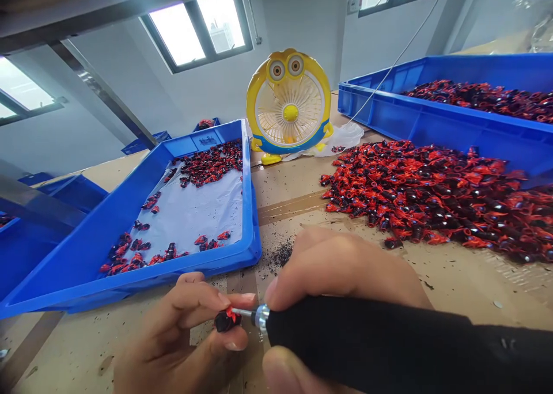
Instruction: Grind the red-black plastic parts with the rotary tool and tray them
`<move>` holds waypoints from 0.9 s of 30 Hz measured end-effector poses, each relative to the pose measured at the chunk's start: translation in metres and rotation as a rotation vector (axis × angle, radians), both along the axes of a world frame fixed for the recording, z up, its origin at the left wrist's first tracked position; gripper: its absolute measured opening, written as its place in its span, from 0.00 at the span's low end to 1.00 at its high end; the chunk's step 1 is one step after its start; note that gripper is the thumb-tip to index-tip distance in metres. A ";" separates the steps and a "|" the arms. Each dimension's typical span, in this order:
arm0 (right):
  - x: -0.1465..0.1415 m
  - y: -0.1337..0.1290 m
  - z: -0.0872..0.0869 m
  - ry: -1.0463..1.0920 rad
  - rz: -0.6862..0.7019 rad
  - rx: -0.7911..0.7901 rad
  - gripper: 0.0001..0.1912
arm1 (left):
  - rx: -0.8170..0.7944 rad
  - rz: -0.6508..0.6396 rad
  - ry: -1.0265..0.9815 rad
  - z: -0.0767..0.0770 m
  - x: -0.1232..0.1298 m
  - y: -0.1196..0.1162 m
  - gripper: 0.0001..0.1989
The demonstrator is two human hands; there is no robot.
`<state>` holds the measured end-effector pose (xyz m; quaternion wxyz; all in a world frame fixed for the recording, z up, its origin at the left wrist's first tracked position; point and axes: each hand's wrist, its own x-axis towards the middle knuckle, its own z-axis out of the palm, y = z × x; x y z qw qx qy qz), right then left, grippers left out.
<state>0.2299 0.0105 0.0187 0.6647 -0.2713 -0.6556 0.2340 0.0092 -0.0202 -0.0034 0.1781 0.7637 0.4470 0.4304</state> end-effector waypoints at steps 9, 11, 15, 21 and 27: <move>-0.007 0.000 0.000 -0.001 -0.012 -0.005 0.13 | 0.012 -0.022 0.049 0.003 0.000 0.003 0.14; -0.004 0.002 -0.002 -0.043 -0.026 -0.006 0.16 | 0.011 -0.027 0.040 0.003 0.001 0.003 0.14; 0.003 0.008 -0.007 -0.103 -0.006 0.005 0.13 | 0.004 -0.036 0.012 0.004 0.004 0.004 0.12; 0.007 0.003 -0.007 -0.164 0.002 0.008 0.12 | 0.150 -0.068 -0.010 0.004 0.006 0.010 0.07; -0.004 -0.005 -0.007 -0.067 -0.142 -0.018 0.14 | 0.161 -0.086 0.004 0.006 0.005 0.012 0.05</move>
